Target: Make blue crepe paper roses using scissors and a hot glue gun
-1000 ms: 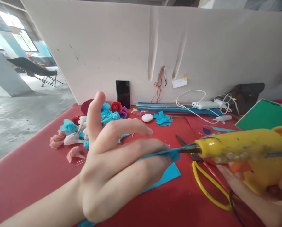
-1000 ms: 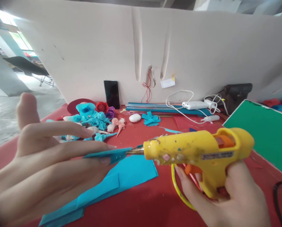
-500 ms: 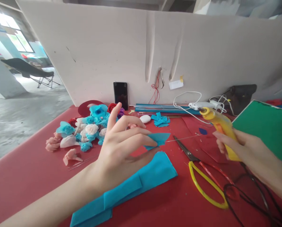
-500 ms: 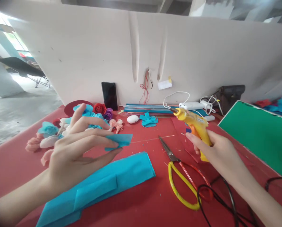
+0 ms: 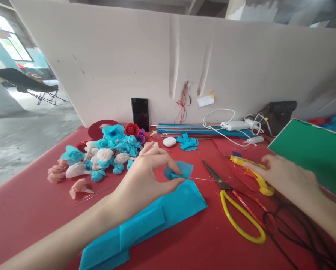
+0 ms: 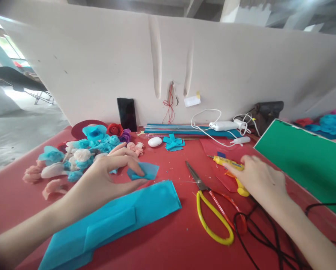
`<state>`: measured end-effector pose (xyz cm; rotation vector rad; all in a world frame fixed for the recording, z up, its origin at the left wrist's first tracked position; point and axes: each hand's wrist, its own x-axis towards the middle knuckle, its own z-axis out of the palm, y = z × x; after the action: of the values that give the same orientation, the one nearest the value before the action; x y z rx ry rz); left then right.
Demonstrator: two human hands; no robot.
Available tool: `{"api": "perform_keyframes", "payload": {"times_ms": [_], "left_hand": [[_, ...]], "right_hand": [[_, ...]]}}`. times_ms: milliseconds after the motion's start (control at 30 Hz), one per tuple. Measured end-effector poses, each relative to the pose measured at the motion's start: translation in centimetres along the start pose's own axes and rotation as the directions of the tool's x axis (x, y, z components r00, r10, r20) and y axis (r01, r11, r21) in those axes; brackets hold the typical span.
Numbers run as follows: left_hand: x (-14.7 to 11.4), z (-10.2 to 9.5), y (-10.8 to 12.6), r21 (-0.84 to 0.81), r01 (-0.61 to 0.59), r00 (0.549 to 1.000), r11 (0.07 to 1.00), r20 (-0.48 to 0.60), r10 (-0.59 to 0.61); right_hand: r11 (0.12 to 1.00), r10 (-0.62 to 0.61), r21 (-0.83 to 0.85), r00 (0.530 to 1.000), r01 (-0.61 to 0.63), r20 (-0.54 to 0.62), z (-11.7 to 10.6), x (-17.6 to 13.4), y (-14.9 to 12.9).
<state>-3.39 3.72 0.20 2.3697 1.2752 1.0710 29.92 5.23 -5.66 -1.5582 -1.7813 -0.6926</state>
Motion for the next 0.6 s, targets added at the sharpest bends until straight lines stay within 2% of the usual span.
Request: {"api": "perform_keyframes", "payload": {"times_ms": [67, 133, 167, 200, 233, 267, 300, 400, 467, 533, 600], "left_hand": [[-0.2, -0.3, 0.7, -0.044, -0.031, 0.998, 0.999, -0.058, 0.028], [-0.4, -0.5, 1.4, -0.079, -0.071, 0.992, 0.994, -0.108, 0.062], [-0.5, -0.6, 1.7, -0.084, -0.093, 0.989, 0.992, -0.126, 0.082], [-0.6, -0.7, 2.0, -0.080, -0.116, 0.984, 0.990, -0.142, 0.104], [-0.7, -0.8, 2.2, -0.068, -0.139, 0.979, 0.988, -0.159, 0.127], [-0.8, -0.9, 2.4, -0.054, -0.165, 0.972, 0.985, -0.177, 0.153], [-0.9, -1.0, 2.6, -0.039, -0.191, 0.964, 0.981, -0.195, 0.180], [-1.2, -1.3, 3.2, -0.004, -0.255, 0.941, 0.967, -0.229, 0.247], [-1.3, -1.5, 3.6, 0.013, -0.276, 0.933, 0.961, -0.238, 0.271], [-1.5, -1.8, 3.9, 0.050, -0.294, 0.924, 0.955, -0.242, 0.297], [-1.7, -1.9, 4.2, 0.101, -0.322, 0.912, 0.941, -0.233, 0.337]], "right_hand": [[0.998, -0.065, 0.004, 0.997, 0.065, -0.032, -2.6, 1.5, -1.9], [0.983, -0.155, 0.081, 0.983, 0.164, -0.102, -5.1, 1.9, -4.7], [0.959, -0.218, 0.157, 0.968, 0.236, -0.121, -6.1, 1.7, -6.2], [0.892, -0.332, 0.271, 0.931, 0.362, -0.150, -6.9, 1.3, -7.8], [0.871, -0.343, 0.299, 0.918, 0.390, -0.200, -7.4, 0.8, -9.3], [0.872, -0.299, 0.338, 0.932, 0.353, -0.203, -7.7, 0.4, -10.6], [0.822, -0.390, 0.366, 0.900, 0.435, -0.193, -7.8, 0.0, -11.8], [0.793, -0.342, 0.418, 0.891, 0.444, -0.299, -7.5, -0.3, -14.0], [0.799, -0.310, 0.428, 0.899, 0.423, -0.311, -7.2, -0.1, -14.4], [0.795, -0.337, 0.429, 0.901, 0.428, -0.274, -7.1, 0.1, -14.5], [0.799, -0.337, 0.417, 0.897, 0.433, -0.286, -7.0, -0.2, -14.6]]}}
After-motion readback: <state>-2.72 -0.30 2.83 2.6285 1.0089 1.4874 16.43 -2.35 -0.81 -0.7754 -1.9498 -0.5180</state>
